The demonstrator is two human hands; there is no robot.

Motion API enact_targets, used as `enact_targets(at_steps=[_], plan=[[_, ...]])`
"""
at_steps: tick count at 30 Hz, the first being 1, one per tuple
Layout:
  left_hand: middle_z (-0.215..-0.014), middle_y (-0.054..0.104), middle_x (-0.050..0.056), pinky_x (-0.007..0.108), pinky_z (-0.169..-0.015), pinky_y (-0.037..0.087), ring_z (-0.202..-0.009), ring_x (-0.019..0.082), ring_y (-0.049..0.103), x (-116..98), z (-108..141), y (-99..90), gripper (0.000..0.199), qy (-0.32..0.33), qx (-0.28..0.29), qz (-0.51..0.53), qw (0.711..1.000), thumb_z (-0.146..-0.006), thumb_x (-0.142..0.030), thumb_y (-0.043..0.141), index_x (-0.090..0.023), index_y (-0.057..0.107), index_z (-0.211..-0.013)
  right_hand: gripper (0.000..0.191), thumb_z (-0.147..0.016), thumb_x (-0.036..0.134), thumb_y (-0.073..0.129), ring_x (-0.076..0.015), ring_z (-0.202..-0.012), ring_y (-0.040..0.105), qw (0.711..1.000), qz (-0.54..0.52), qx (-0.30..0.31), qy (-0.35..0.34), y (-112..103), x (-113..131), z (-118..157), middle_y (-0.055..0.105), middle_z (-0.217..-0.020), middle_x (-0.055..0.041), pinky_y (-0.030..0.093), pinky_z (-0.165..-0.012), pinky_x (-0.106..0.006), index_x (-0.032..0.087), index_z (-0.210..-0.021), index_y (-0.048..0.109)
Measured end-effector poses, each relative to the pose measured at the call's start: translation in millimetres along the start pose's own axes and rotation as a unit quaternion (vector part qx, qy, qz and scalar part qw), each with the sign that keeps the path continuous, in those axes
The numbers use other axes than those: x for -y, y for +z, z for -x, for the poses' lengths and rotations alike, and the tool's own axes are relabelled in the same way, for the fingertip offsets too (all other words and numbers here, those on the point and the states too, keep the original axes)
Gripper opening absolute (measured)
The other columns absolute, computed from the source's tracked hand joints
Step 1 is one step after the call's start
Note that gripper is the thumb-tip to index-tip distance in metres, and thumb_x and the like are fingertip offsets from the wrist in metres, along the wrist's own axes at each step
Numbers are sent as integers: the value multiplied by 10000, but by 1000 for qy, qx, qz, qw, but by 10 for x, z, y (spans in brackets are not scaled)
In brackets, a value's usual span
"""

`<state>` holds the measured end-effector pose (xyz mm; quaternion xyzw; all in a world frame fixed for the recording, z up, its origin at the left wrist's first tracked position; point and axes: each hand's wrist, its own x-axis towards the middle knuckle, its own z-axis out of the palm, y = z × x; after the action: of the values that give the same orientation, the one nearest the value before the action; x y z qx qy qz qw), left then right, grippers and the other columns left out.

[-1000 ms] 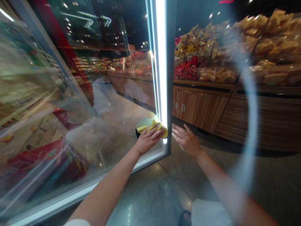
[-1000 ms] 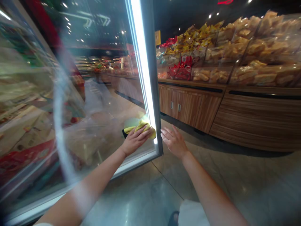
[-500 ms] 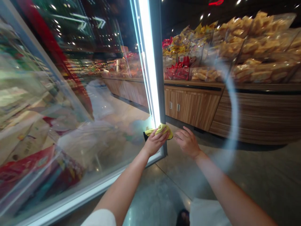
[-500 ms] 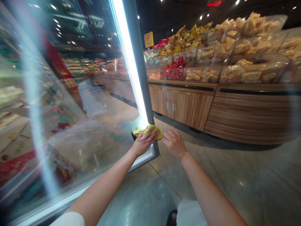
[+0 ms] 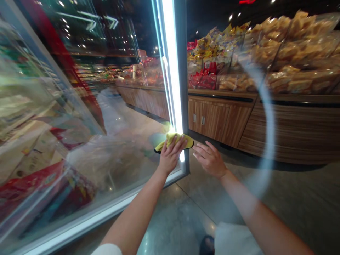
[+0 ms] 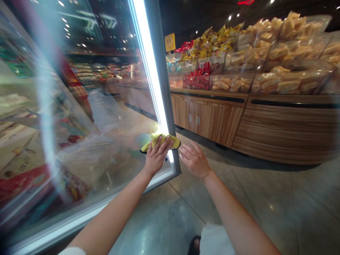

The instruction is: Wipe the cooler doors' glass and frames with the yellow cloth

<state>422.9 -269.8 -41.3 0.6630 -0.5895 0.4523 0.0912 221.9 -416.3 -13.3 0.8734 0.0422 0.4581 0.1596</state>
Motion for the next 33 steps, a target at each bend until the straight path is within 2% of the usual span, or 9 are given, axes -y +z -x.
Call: enact_targets(at_steps=[2,5,9,11,14,19,26,30,33], plan=[[-1656,322,4,496,-1313,5,-1589,221,39,37,50,-60,617,-31,-3,-26,999,-982,-142,450,-249,358,-1583,174,-959,132,596,-193,-1232,639,1000,-5,-3,-2,-12,29,-12,754,-1238,-35,330,-1237,-443,224,-995,739],[-1663,298,2,459,-1313,-30,-1583,172,7,-6,368,16,632,8,39,-35,999,-968,-114,421,-241,356,-1583,188,-954,118,584,-193,-1252,627,1000,-12,1,-11,-11,65,-11,751,-1244,-45,326,-1238,-450,222,-993,735],[-1631,385,31,460,-1323,31,-1569,165,171,-116,872,239,605,52,92,-2,994,-954,-83,423,-212,419,-1545,194,-963,120,567,-193,-1268,618,1000,-7,11,-25,2,98,-29,746,-1252,-49,317,-1241,-449,218,-977,733],[-1578,477,-7,399,-1326,74,-1534,121,284,-111,1008,292,545,94,93,19,991,-965,-83,421,-232,501,-1483,179,-968,135,577,-192,-1273,615,999,-5,16,-27,4,115,-54,744,-1260,-46,317,-1241,-451,221,-973,734],[-1552,509,-62,313,-1316,128,-1508,66,324,-14,1031,247,515,125,96,37,987,-978,-83,404,-267,537,-1441,161,-964,141,599,-186,-1275,616,999,-11,18,-27,8,153,-88,744,-1262,-49,316,-1241,-456,223,-969,738],[-1647,350,42,477,-1310,158,-1562,186,220,83,945,104,596,49,117,37,991,-961,-88,416,-206,407,-1545,185,-974,123,584,-184,-1269,627,998,-36,15,-49,51,272,-74,754,-1240,-46,307,-1251,-453,210,-943,744],[-1598,421,-117,286,-1310,115,-1512,10,281,111,1136,114,602,89,138,34,986,-968,-50,346,-302,462,-1502,175,-976,146,594,-194,-1271,628,993,-62,39,-95,145,421,-91,746,-1263,-37,279,-1272,-464,210,-948,755],[-1651,323,-55,438,-1326,40,-1574,121,145,209,1107,-90,651,3,122,11,992,-965,-55,365,-292,363,-1572,165,-975,157,596,-196,-1295,611,994,-53,45,-89,163,468,-110,732,-1293,-45,287,-1270,-466,211,-971,751],[-1646,333,-24,492,-1317,50,-1574,165,175,236,1177,-218,631,-32,112,5,993,-981,-81,388,-306,370,-1570,152,-959,148,616,-205,-1330,587,990,-78,67,-94,207,533,-96,717,-1321,-60,297,-1260,-475,207,-990,753]])
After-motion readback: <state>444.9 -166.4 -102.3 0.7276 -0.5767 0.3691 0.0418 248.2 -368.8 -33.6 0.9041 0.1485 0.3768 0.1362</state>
